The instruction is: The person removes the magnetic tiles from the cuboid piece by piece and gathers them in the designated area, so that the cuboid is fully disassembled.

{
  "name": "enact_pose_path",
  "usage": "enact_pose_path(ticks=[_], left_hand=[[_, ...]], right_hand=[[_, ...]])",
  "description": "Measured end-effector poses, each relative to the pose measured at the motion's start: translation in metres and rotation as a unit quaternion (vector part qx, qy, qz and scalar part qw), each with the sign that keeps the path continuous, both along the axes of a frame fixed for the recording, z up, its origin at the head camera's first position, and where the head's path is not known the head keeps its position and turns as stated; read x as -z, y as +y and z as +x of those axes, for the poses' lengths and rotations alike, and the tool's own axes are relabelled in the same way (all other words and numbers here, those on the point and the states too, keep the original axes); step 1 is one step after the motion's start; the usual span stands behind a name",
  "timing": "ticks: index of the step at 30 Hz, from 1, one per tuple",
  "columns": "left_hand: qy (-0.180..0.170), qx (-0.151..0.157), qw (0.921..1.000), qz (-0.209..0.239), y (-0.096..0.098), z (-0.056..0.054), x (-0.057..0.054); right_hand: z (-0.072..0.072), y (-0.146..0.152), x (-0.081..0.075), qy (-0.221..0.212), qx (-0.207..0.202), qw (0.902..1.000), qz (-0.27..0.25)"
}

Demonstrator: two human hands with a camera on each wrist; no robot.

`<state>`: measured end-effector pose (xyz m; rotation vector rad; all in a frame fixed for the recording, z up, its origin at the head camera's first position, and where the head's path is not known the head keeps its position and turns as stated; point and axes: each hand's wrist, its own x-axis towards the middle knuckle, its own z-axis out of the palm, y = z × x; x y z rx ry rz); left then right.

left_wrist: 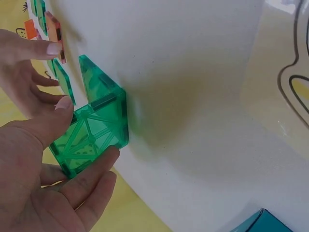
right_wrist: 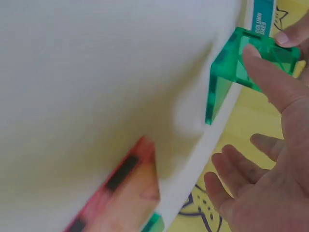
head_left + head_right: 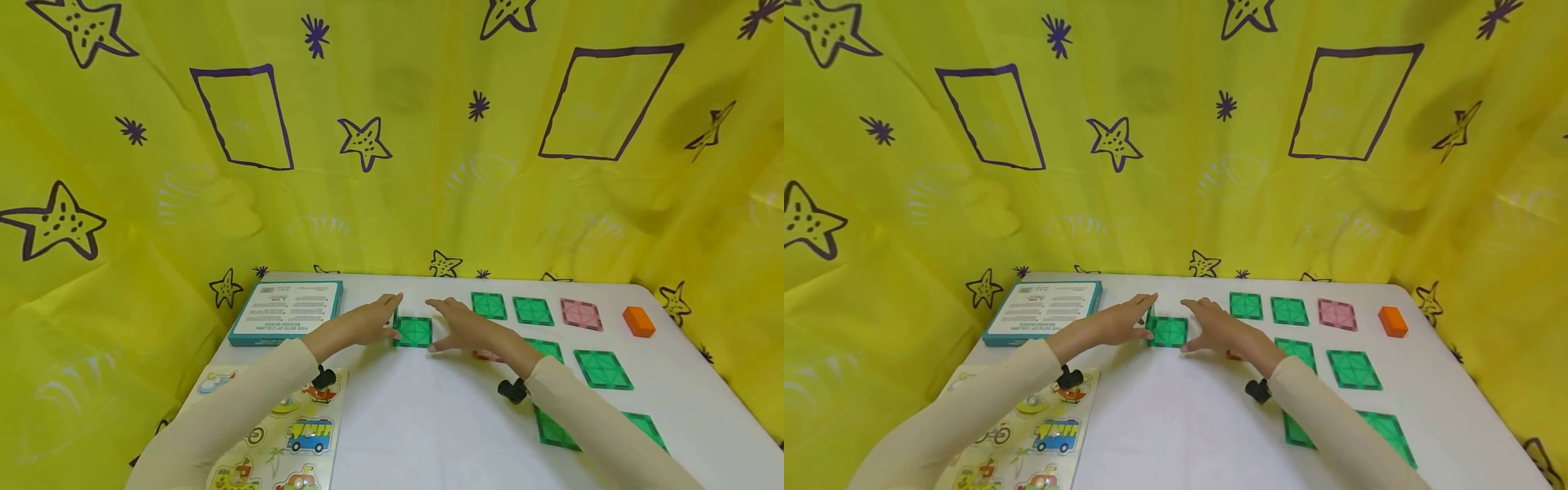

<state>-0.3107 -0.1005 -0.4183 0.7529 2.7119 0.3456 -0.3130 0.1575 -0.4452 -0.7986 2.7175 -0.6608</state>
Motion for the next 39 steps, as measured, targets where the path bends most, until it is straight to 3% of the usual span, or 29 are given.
enact_pose_path(ticks=[8,15,26,39], left_hand=[[0.005,0.013,0.9999,0.005,0.004,0.003,-0.004],[0.009,0.014,0.9998,-0.004,0.005,0.002,-0.003],[0.009,0.018,0.9998,-0.004,0.004,0.002,-0.005],[0.007,0.018,0.9998,-0.006,0.003,0.0,-0.001]], right_hand=[[-0.008,-0.025,0.009,-0.006,0.022,0.9959,0.088],[-0.011,-0.028,0.012,-0.004,0.007,0.9976,0.069],[-0.012,-0.027,0.016,-0.002,0.027,0.9981,0.056],[-0.008,-0.024,0.014,0.044,0.013,0.9988,0.014]])
